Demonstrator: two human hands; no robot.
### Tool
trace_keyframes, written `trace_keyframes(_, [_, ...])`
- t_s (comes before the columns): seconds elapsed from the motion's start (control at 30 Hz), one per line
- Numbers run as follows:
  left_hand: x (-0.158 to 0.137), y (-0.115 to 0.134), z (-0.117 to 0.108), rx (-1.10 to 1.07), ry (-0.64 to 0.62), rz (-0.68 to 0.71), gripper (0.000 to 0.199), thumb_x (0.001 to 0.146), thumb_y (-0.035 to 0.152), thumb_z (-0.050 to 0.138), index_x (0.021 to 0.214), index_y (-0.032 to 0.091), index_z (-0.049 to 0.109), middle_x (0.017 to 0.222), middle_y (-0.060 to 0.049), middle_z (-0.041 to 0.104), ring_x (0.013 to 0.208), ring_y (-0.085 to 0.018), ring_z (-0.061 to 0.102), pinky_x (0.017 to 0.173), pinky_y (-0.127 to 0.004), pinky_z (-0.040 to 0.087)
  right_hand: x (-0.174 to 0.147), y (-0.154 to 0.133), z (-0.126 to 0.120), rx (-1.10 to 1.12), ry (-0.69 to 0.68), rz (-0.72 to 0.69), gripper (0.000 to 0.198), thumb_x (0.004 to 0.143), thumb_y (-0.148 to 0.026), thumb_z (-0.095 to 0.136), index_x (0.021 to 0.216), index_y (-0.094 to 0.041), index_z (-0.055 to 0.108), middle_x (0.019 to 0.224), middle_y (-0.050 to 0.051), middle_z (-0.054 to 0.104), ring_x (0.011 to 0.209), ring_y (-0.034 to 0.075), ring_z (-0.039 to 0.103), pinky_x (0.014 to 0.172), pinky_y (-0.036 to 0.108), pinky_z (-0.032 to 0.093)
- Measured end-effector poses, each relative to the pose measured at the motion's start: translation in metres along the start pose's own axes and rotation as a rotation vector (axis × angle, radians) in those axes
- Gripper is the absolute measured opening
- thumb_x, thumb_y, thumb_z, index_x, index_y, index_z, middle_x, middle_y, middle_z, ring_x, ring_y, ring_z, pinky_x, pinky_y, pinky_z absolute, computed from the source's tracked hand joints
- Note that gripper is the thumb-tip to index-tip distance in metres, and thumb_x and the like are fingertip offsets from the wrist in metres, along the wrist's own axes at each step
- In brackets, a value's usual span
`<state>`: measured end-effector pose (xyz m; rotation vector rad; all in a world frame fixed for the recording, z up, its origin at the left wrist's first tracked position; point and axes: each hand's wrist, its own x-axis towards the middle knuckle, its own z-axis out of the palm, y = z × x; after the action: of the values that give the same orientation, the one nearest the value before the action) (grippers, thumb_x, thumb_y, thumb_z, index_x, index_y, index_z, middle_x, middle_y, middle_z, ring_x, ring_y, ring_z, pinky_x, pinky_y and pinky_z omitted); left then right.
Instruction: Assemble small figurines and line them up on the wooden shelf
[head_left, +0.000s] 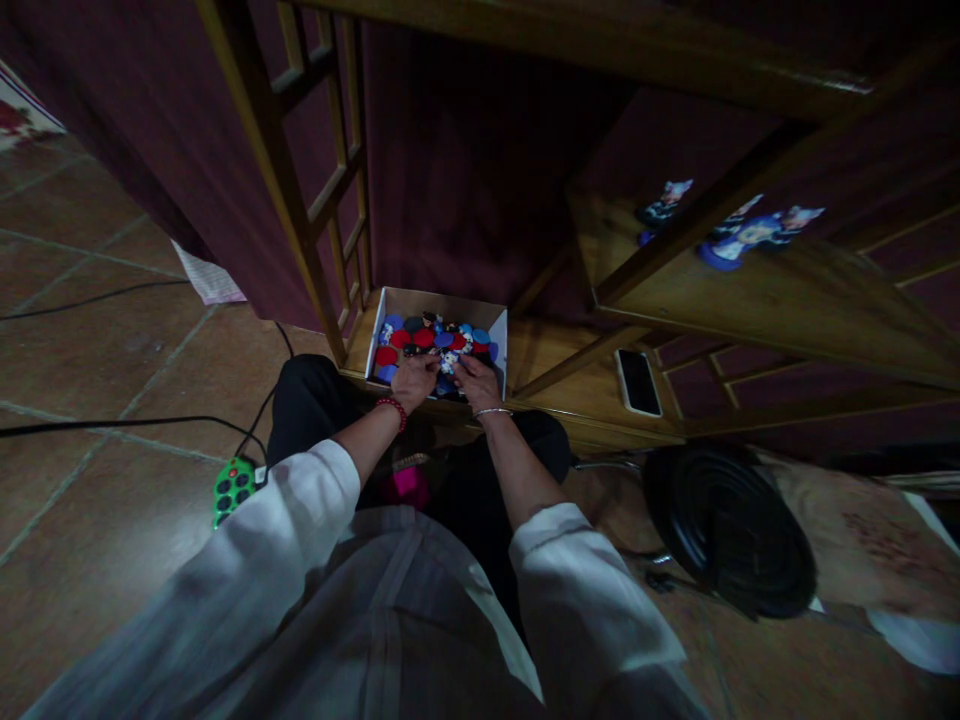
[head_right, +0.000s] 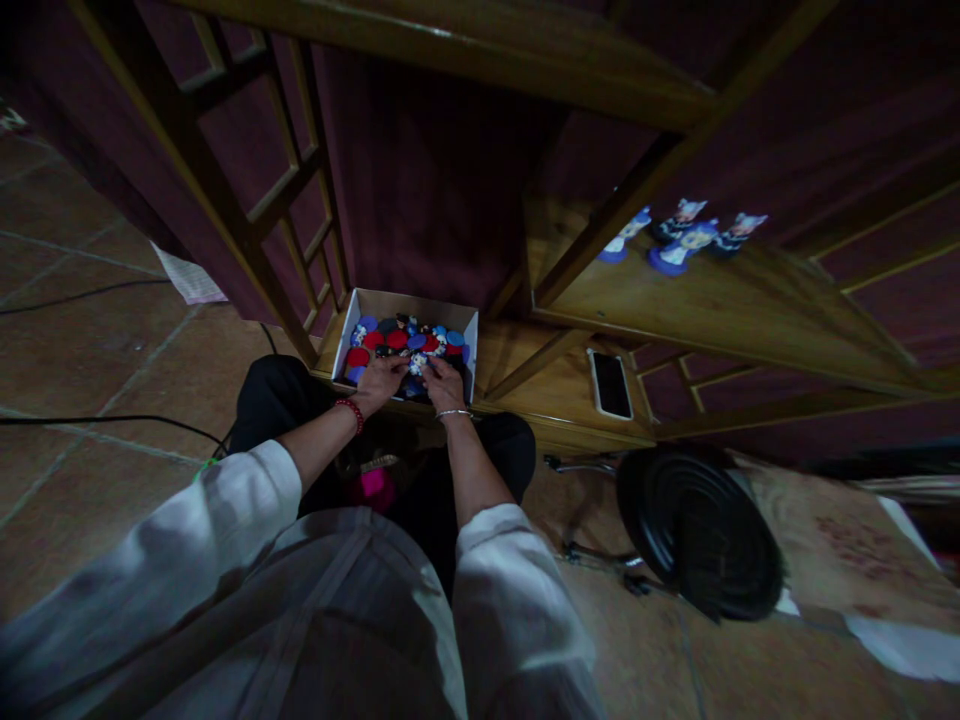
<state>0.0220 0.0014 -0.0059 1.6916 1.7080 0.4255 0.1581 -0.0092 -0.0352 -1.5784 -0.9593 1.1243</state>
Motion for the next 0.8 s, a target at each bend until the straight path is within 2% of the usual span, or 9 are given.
trace_keyframes(0.3, [-0.0021,0.0010,-0.0001,0.002,0.019,0.001,0.031,0.086,0.032,0.047,0.113,0.031,0.061,0.113,0.003,0.064,0.101,-0.014,0.058,0.087,-0.023,0.044,-0.0009,-0.0009,-0.0002,0.002,-0.030,0.004,0.044,0.065,-0.028,0.070,0.106,-0.016,0.062,0.091,0.006,0.070,0.072,0.016,0.067,0.070,0.032,0.054])
trace_keyframes(0.53, [-0.0058,0.0046,-0.0038,0.000,-0.005,-0.010,0.031,0.085,0.032,0.047,0.113,0.031,0.061,0.114,0.002,0.064,0.102,-0.015,0.058,0.088,-0.025,0.044,-0.0050,-0.0051,0.0016,-0.010,0.022,0.006,0.044,0.064,-0.030,0.071,0.104,-0.015,0.062,0.089,0.007,0.071,0.073,0.018,0.067,0.071,0.035,0.054])
trace_keyframes(0.8, [-0.0049,0.0036,-0.0042,-0.032,-0.018,-0.021,0.032,0.083,0.035,0.049,0.113,0.029,0.061,0.117,0.000,0.062,0.104,-0.016,0.057,0.090,-0.026,0.042,-0.0025,-0.0004,0.0001,0.015,-0.012,-0.032,0.043,0.061,-0.031,0.073,0.100,-0.015,0.064,0.082,0.005,0.071,0.071,0.018,0.067,0.070,0.035,0.055])
